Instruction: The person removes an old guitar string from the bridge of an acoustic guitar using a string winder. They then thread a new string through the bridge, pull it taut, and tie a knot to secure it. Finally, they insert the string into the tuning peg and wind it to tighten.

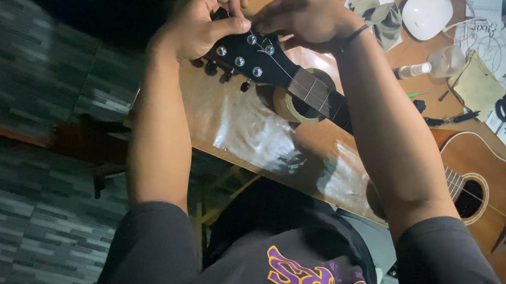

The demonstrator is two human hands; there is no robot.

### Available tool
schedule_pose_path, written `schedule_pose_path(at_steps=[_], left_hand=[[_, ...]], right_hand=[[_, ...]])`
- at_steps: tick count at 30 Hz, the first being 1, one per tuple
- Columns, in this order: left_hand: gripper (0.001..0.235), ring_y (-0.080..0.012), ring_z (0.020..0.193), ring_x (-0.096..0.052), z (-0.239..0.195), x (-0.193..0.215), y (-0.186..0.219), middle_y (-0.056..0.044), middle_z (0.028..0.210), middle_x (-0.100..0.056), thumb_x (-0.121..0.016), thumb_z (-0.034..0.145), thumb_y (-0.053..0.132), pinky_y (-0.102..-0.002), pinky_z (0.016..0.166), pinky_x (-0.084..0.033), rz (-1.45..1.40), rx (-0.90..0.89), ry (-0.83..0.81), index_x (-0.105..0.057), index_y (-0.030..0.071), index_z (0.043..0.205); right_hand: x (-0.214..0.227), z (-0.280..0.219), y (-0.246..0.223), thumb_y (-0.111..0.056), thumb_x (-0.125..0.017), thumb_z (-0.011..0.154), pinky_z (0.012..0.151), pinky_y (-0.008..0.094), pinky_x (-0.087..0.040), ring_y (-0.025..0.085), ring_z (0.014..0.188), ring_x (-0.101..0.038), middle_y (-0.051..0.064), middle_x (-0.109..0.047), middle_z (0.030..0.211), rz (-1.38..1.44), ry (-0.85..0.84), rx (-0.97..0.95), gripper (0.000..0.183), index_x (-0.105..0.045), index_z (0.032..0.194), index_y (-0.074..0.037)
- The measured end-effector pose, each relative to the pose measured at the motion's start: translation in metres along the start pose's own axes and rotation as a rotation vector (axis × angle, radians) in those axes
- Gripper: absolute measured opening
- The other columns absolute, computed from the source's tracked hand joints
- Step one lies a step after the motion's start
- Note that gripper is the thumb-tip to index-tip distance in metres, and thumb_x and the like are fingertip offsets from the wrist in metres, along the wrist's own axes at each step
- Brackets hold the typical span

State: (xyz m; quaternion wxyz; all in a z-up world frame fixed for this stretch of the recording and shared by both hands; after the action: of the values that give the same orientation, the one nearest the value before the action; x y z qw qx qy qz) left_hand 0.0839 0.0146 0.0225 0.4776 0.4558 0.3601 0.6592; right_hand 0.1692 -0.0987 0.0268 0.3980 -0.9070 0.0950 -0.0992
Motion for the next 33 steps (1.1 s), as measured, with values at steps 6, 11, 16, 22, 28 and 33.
schedule_pose_path(at_steps=[6, 11, 16, 22, 28, 33], left_hand=[[0.025, -0.0186, 0.100, -0.055, 0.000, 0.000, 0.002, -0.002, 0.093, -0.057, -0.071, 0.103, 0.025, -0.036, 0.092, -0.041, -0.041, 0.029, -0.007, -0.059, 0.011, 0.086], [0.022, -0.0165, 0.090, -0.052, -0.001, -0.001, -0.003, -0.003, 0.093, -0.052, -0.072, 0.101, 0.027, -0.033, 0.085, -0.042, 0.006, 0.054, -0.010, -0.059, 0.012, 0.091], [0.022, -0.0190, 0.107, -0.062, -0.001, 0.002, -0.003, -0.006, 0.108, -0.063, -0.075, 0.097, 0.029, -0.036, 0.096, -0.044, 0.021, 0.063, 0.028, -0.065, 0.012, 0.086], [0.022, -0.0186, 0.118, -0.060, 0.000, -0.002, -0.004, -0.006, 0.110, -0.058, -0.073, 0.098, 0.028, -0.035, 0.103, -0.039, -0.039, 0.098, 0.004, -0.060, 0.014, 0.087], [0.022, -0.0182, 0.106, -0.057, 0.000, -0.002, 0.000, -0.003, 0.104, -0.054, -0.073, 0.100, 0.025, -0.035, 0.096, -0.043, -0.105, 0.055, -0.018, -0.059, 0.014, 0.087], [0.023, -0.0162, 0.109, -0.060, 0.001, -0.001, 0.002, -0.003, 0.108, -0.057, -0.077, 0.099, 0.024, -0.032, 0.099, -0.045, -0.119, 0.069, -0.004, -0.061, 0.014, 0.086]], right_hand=[[-0.004, -0.005, -0.009, -0.010, -0.055, 0.091, 0.069, 0.023, -0.050, 0.011, 0.085, -0.063, 0.002, -0.068, 0.091, -0.093, 0.020, 0.060, 0.019, -0.072, 0.099, -0.011], [-0.003, -0.006, -0.014, -0.009, -0.053, 0.084, 0.068, 0.025, -0.051, 0.014, 0.083, -0.065, 0.004, -0.069, 0.085, 0.005, -0.001, 0.193, 0.015, -0.067, 0.079, -0.011], [0.007, 0.000, 0.007, -0.024, -0.047, 0.096, 0.074, 0.031, -0.057, 0.022, 0.090, -0.068, 0.016, -0.074, 0.113, -0.168, 0.115, 0.063, 0.037, -0.071, 0.111, -0.001], [-0.007, 0.000, -0.005, -0.013, -0.059, 0.105, 0.067, 0.026, -0.050, 0.011, 0.076, -0.052, -0.001, -0.058, 0.087, -0.296, -0.025, 0.203, 0.016, -0.068, 0.092, -0.010], [-0.003, -0.009, -0.009, -0.022, -0.052, 0.105, 0.062, 0.022, -0.048, 0.011, 0.072, -0.058, 0.003, -0.064, 0.084, -0.016, 0.044, 0.141, 0.030, -0.066, 0.082, -0.007], [0.002, -0.020, -0.017, -0.030, -0.060, 0.103, 0.068, 0.023, -0.056, 0.010, 0.074, -0.068, 0.001, -0.071, 0.084, -0.356, 0.208, 0.206, 0.026, -0.066, 0.085, -0.013]])
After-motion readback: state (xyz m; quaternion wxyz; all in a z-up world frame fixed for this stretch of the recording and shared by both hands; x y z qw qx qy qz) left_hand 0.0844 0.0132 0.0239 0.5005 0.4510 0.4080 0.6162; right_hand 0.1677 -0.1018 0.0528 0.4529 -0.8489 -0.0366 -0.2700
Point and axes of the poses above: each hand's wrist, its own z-axis towards the middle knuckle, its own x-axis out of the back of the hand, y = z × x, the point moved 9 cm from there along z, towards the middle knuckle
